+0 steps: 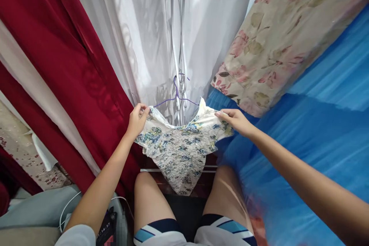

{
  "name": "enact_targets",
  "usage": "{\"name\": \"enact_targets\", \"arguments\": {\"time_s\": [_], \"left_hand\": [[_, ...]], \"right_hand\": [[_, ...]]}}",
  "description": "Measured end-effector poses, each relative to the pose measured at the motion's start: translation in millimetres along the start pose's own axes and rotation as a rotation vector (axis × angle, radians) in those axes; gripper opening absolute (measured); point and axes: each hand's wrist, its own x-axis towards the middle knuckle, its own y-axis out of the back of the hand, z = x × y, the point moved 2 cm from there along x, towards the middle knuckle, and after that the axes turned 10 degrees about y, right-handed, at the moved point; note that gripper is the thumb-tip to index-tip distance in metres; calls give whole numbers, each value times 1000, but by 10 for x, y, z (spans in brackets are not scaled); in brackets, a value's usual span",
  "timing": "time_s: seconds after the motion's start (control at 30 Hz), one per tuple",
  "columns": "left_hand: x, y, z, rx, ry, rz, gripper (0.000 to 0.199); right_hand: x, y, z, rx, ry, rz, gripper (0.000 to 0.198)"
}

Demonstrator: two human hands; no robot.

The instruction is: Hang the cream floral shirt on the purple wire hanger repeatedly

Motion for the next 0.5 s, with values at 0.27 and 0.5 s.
{"name": "enact_targets", "arguments": {"time_s": [0.27,0.5], "left_hand": [[47,-39,36,176,-7,54,26],[258,-201,-359,234,82,154,22]], "right_hand": [[245,-48,-501,133,17,327,34],[-167,-621,-1148,189,204,-66,43]]}}
